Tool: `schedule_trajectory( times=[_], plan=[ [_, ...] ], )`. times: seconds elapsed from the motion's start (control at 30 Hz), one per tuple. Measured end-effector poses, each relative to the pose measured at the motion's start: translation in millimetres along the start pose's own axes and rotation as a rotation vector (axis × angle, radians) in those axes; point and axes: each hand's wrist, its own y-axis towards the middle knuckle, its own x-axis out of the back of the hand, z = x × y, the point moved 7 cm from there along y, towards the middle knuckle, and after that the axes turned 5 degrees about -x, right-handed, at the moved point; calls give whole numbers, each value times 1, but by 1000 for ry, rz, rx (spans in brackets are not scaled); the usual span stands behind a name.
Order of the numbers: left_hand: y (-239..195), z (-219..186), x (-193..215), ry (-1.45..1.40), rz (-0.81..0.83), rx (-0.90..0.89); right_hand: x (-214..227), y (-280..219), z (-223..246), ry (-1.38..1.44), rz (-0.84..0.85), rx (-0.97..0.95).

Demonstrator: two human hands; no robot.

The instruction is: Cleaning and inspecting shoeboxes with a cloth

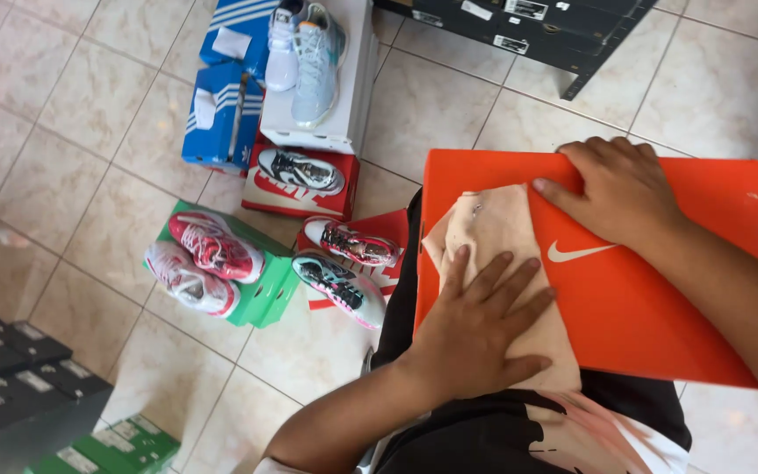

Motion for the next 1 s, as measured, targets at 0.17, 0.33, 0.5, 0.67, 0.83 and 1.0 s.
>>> schedule_trajectory(
  times=[0.17, 0.33, 0.5, 0.67, 0.83, 1.0],
  plan=[
    [-27, 45, 39, -237, -165, 240, 0, -5, -14, -55, 29, -58],
    [-18, 106, -25, -1134, -411, 231, -10, 1, -16, -125, 64, -50],
    [28, 187, -76, -1244, -580, 235, -6, 0, -9, -134, 73, -41],
    [-3, 131, -43, -1149, -510, 314, 0, -5, -5, -101, 97, -54],
    [-64, 65, -42, -1251, -505, 441, 0, -6, -10, -67, 123, -65],
    [-102, 92, -72, -1199, -641, 989, 3, -4, -4, -53, 84, -50]
  ],
)
